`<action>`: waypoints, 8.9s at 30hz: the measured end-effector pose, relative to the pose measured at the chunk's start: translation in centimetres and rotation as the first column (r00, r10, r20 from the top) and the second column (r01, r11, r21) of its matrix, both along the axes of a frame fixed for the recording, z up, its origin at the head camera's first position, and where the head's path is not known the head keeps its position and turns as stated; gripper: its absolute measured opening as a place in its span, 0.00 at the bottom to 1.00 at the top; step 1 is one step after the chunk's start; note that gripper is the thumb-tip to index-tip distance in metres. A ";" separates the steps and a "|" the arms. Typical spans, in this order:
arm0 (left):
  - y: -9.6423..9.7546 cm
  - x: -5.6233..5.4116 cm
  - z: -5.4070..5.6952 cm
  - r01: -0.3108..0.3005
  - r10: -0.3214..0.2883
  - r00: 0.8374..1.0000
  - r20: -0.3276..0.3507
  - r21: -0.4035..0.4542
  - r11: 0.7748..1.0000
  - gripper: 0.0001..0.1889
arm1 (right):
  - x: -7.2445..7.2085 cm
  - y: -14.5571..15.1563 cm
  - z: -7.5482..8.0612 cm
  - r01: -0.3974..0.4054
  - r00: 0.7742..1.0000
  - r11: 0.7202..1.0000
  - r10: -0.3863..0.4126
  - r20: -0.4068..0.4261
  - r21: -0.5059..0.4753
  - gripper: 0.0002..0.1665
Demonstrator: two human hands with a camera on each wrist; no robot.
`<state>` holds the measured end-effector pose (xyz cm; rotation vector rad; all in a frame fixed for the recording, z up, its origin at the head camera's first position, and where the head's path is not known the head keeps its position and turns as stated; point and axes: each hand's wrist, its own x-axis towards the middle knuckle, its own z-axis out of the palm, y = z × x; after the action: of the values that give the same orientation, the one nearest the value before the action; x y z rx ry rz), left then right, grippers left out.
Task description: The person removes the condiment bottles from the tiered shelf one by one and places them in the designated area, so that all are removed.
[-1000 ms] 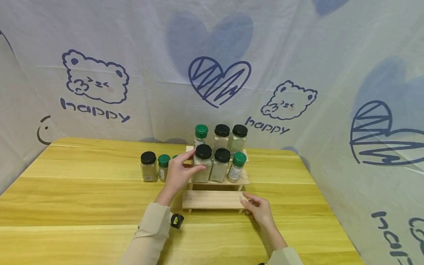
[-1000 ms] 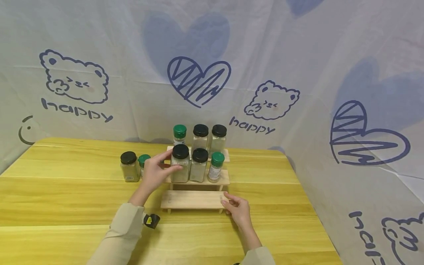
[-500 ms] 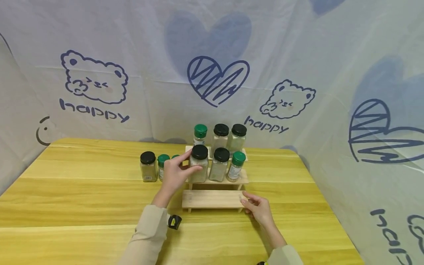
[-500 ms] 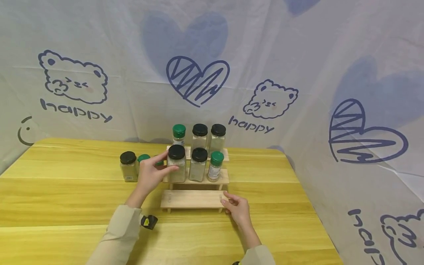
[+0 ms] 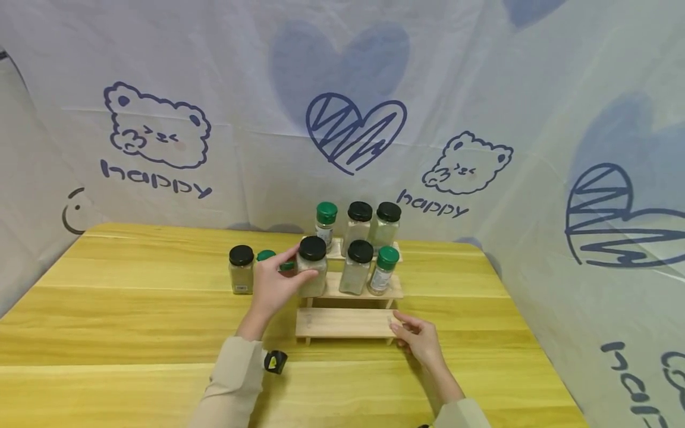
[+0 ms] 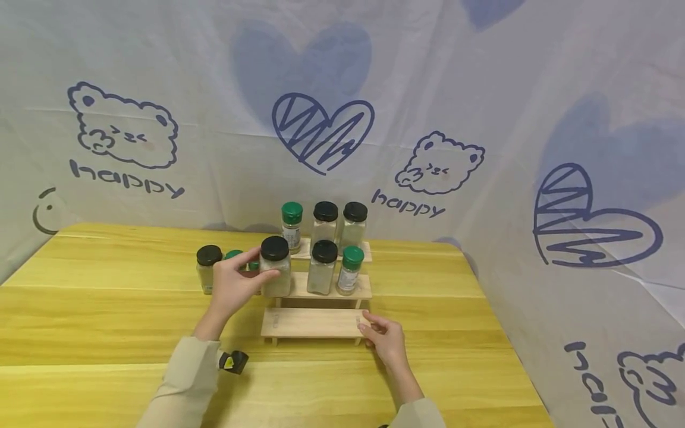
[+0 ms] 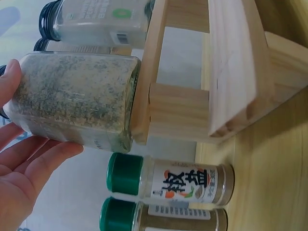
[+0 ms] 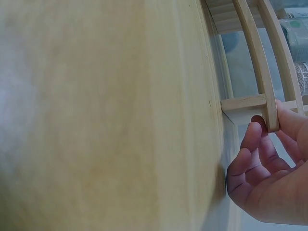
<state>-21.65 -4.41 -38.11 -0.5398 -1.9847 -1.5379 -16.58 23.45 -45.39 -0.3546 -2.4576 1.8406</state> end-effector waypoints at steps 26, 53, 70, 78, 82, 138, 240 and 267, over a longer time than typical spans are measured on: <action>-3.9 2.0 -0.3 -0.134 0.134 0.991 -0.004 0.033 0.990 0.26 | 0.3 0.1 0.2 -0.007 1.000 1.000 0.007 0.005 0.006 0.20; -3.2 3.1 -1.6 -0.049 0.041 0.980 0.195 0.036 0.998 0.25 | 0.2 0.0 0.1 -0.027 0.999 1.000 0.027 -0.022 -0.002 0.21; -3.8 2.1 -3.9 -0.031 0.026 0.966 0.257 0.016 0.999 0.25 | 0.1 -0.1 0.1 -0.023 1.000 0.999 0.023 -0.019 -0.025 0.20; -4.3 0.3 -6.3 0.004 -0.013 0.947 0.322 0.027 1.000 0.27 | 0.1 0.0 0.1 -0.026 1.000 0.999 0.025 -0.013 -0.030 0.21; -4.3 0.1 -6.2 0.024 -0.032 0.932 0.361 0.027 0.999 0.26 | 0.2 0.0 0.1 -0.027 1.000 0.999 0.027 -0.015 -0.028 0.21; -3.3 3.0 0.6 -0.065 0.037 0.987 0.158 0.177 0.982 0.09 | 0.4 -0.2 0.3 -0.025 0.999 1.000 0.024 -0.023 -0.010 0.20; 6.8 -1.0 0.5 0.219 -0.216 0.942 0.259 0.017 0.976 0.26 | 0.2 0.2 -0.3 -0.015 1.000 0.999 0.014 -0.014 -0.035 0.20; 4.8 0.9 1.2 0.084 -0.083 0.995 0.051 -0.011 0.996 0.28 | 0.1 -0.2 0.2 -0.022 1.000 1.000 0.022 -0.009 0.002 0.19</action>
<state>-20.71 0.37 -36.93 -0.6019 -2.0344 -1.6044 -16.45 23.24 -45.23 -0.3196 -2.4671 1.8441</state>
